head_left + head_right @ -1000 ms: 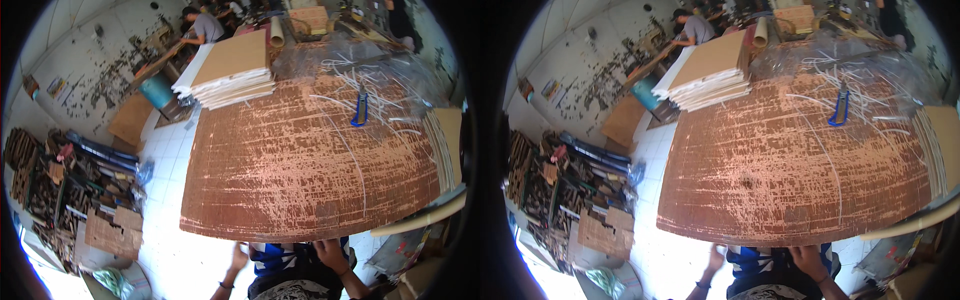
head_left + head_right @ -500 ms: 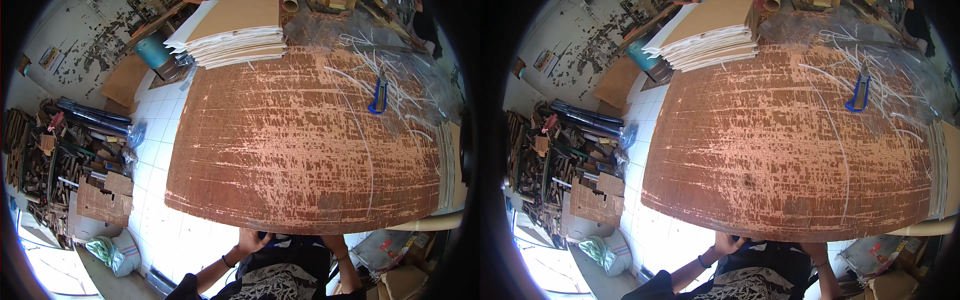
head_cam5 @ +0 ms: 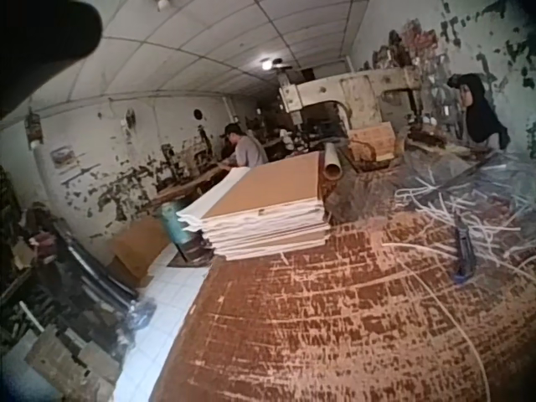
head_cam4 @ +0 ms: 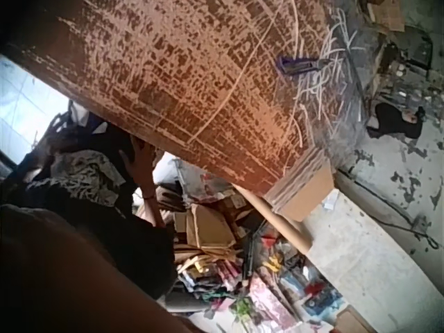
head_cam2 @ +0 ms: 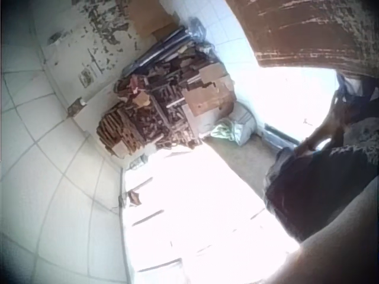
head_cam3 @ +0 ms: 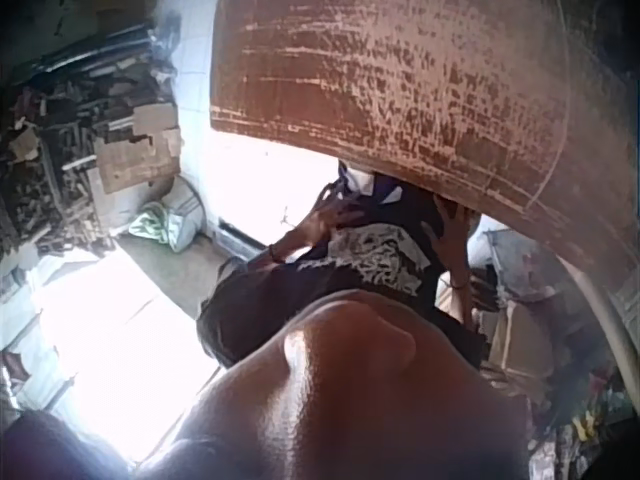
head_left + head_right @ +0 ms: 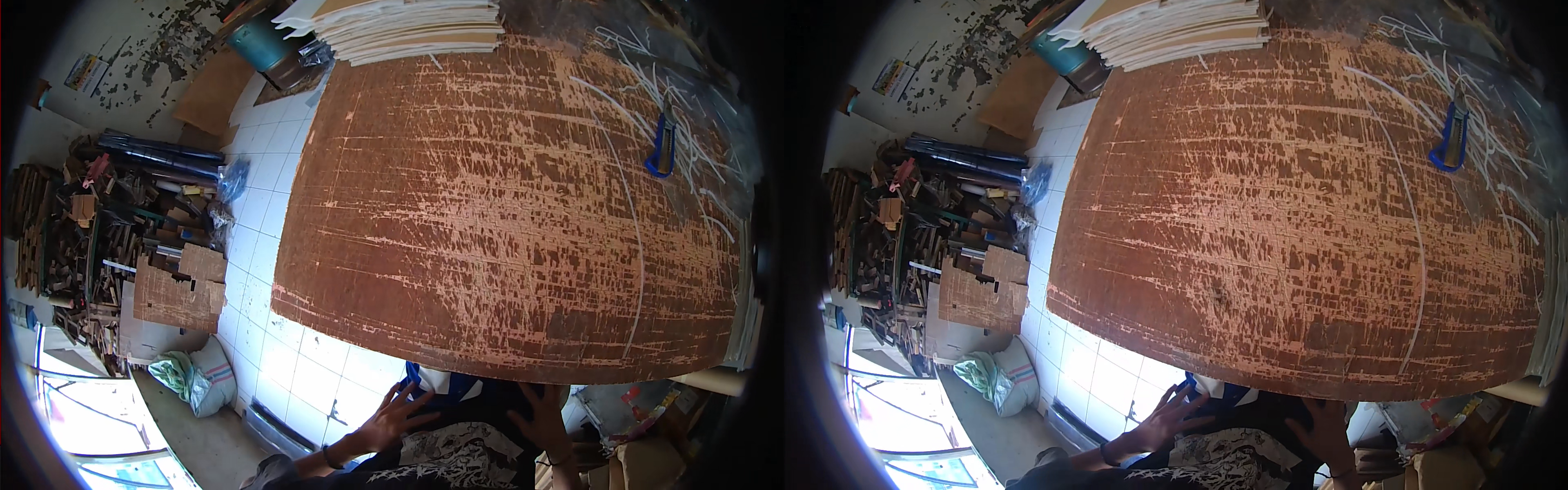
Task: The person trims the edges of a cardboard sheet using a utility knife and then lifts and adjusts the large wooden board on the workbench by hand.
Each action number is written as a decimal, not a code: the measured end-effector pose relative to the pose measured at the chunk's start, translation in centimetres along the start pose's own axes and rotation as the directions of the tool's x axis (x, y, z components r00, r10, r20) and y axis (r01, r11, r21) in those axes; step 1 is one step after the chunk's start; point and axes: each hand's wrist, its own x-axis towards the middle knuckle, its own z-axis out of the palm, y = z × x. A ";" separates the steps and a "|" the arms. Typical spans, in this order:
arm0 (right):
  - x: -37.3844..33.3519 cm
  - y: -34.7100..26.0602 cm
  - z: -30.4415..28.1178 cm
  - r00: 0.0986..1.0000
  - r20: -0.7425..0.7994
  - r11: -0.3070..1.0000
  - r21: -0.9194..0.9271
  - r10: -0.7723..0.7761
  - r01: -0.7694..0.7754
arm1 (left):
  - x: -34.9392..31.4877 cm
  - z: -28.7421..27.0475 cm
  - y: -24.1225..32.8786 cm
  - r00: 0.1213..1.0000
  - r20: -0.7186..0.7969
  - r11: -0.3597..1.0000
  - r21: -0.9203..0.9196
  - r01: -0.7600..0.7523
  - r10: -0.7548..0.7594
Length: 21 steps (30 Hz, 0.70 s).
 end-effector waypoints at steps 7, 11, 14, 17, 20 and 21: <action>-0.6 -0.5 0.0 0.966 -0.215 0.965 0.248 0.144 -0.088 | 3.9 -5.8 0.7 0.329 -0.939 0.982 -0.037 0.186 -0.097; -1.8 1.8 -6.4 0.668 -0.634 0.921 -0.264 -0.390 0.287 | 7.9 -8.8 0.8 0.440 -0.813 0.881 -0.176 0.439 -0.381; -0.3 3.8 -11.2 0.407 -0.662 0.766 -0.618 -0.629 0.178 | 9.8 -6.3 -1.6 0.298 -0.938 0.910 -0.045 0.411 -0.180; 2.8 2.4 -12.2 0.514 -0.856 0.896 -0.271 -0.057 -0.353 | 9.9 -4.0 -5.1 0.183 -0.983 0.887 0.104 0.451 0.022; 3.7 3.1 -10.6 0.471 -0.882 0.909 -0.219 -0.029 -0.353 | 10.6 -2.4 -7.7 0.012 -0.977 0.862 0.192 0.469 0.211; 4.1 4.0 -10.2 0.475 -0.880 0.912 -0.210 -0.019 -0.353 | 10.7 -3.0 -7.7 0.024 -0.977 0.859 0.198 0.472 0.212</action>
